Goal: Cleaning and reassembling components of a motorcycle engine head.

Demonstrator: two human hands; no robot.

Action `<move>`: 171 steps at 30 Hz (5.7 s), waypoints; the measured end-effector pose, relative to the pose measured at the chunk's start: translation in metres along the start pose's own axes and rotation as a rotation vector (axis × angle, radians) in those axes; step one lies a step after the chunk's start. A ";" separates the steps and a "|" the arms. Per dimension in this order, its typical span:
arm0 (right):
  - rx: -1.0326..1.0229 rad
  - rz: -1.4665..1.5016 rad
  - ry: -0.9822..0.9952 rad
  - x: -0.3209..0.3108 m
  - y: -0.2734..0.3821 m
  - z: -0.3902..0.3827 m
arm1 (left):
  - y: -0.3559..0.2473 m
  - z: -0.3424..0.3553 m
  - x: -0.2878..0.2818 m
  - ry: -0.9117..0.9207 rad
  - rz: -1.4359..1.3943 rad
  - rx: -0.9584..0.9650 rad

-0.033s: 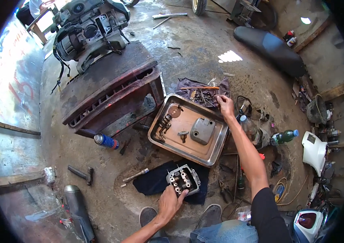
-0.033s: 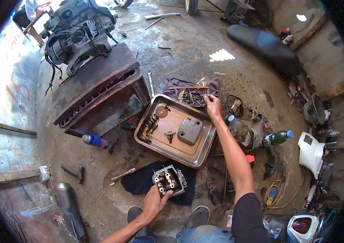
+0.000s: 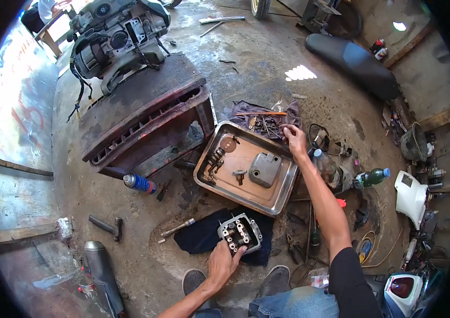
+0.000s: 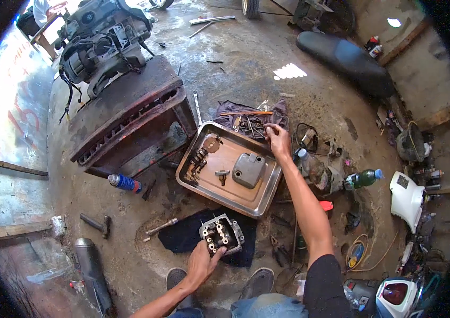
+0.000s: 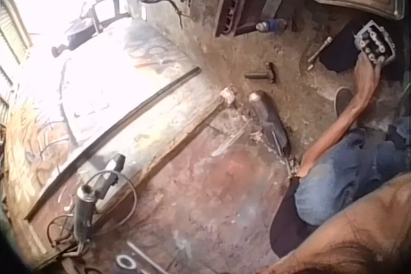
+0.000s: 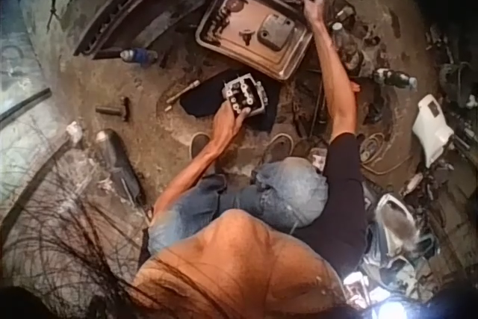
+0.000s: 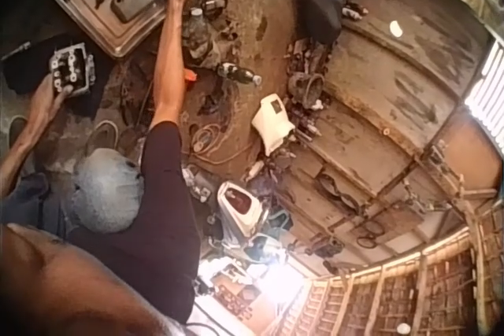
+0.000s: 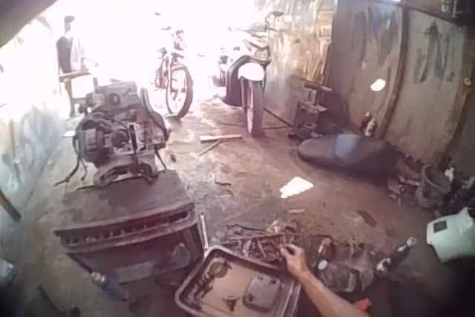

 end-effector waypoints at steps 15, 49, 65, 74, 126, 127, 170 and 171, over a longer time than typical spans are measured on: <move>0.134 -0.024 0.120 0.032 -0.039 -0.372 | 0.009 -0.008 -0.011 -0.008 -0.102 0.078; -0.336 -0.269 0.260 0.064 0.009 -0.455 | 0.018 -0.054 0.042 0.193 -1.256 -0.413; -0.569 -0.471 0.054 0.061 0.023 -0.452 | -0.002 -0.041 0.027 0.216 -1.421 -0.315; -0.540 -0.509 0.006 0.060 0.030 -0.453 | -0.012 -0.037 0.020 0.201 -1.364 -0.229; -0.519 -0.988 0.031 0.101 0.028 -0.410 | -0.045 -0.014 -0.024 -0.078 0.335 0.602; -0.499 -0.984 0.037 0.102 0.027 -0.409 | -0.045 -0.014 -0.024 -0.081 0.326 0.598; -0.095 -0.303 -0.008 0.041 0.005 -0.401 | -0.002 -0.028 -0.030 -0.158 -0.503 0.053; -0.158 -0.260 0.045 0.046 0.016 -0.410 | 0.034 -0.030 -0.009 -0.116 -0.728 -0.088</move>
Point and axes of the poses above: each hand's wrist, its own z-axis towards the middle knuckle, its own x-axis out of the palm, y = z × x, the point moved 9 cm from there along z, towards the middle knuckle, and after that the axes turned 10 degrees about x, right-handed, at the moved point
